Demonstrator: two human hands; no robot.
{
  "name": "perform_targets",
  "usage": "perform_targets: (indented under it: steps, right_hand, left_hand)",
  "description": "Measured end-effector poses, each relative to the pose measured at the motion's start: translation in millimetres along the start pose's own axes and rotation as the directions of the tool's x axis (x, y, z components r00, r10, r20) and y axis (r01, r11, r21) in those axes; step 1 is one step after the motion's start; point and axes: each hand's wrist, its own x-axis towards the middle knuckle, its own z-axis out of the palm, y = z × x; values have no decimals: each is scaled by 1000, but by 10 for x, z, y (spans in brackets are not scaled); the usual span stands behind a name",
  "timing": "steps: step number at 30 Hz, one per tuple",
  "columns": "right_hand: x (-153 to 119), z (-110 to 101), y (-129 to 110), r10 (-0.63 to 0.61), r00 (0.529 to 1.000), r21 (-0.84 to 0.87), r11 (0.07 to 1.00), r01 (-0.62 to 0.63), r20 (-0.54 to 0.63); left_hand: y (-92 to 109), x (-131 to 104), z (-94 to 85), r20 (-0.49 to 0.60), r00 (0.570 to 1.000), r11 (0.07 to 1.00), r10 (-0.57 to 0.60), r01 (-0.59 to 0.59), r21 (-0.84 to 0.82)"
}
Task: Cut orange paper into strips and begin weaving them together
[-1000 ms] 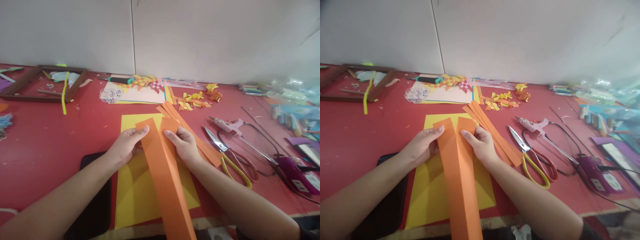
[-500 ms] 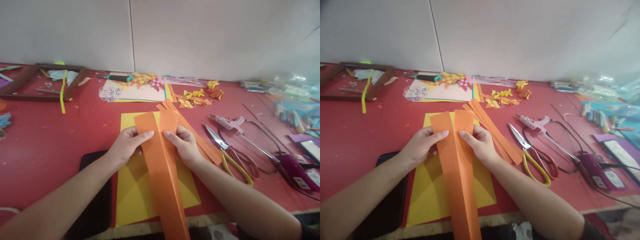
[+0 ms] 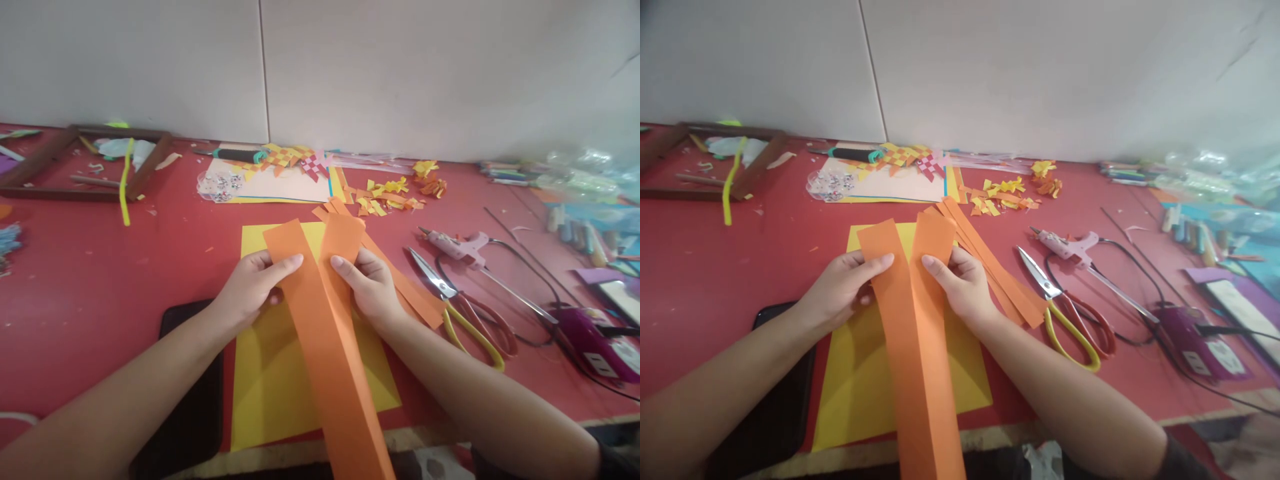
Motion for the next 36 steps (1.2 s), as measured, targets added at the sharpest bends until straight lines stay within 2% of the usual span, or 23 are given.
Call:
perform_targets:
  steps: [5,9,12,15,18,22,29,36]
  right_hand:
    - [2,23,-21,56,998,54,997,-55,-26]
    - [4,4,2,77,997,71,994,-77,10]
    - [-1,-8,11,59,998,33,998,-60,30]
    - [-8,4,-5,32,997,-23,999,-30,69]
    - [-11,19,-14,3,996,-1,1000,-3,94]
    - [-12,24,2,-14,998,16,1000,13,66]
    - [-19,30,-4,-51,998,-32,998,53,39]
    - [-33,43,-2,-88,996,-58,994,90,28]
  left_hand:
    - [-40,-20,-44,125,990,982,-60,36,184]
    - [-27,-26,-31,173,984,992,-28,6,123]
    - [-9,-23,-15,159,987,997,23,-35,73]
    - [-1,-18,-7,123,992,999,27,-32,42]
    - [0,-15,-4,100,995,999,23,-26,25]
    - [3,-16,5,105,994,999,25,-28,20]
    - [6,-38,21,61,993,991,99,-103,80]
    - [-11,-38,27,68,992,992,110,-114,54]
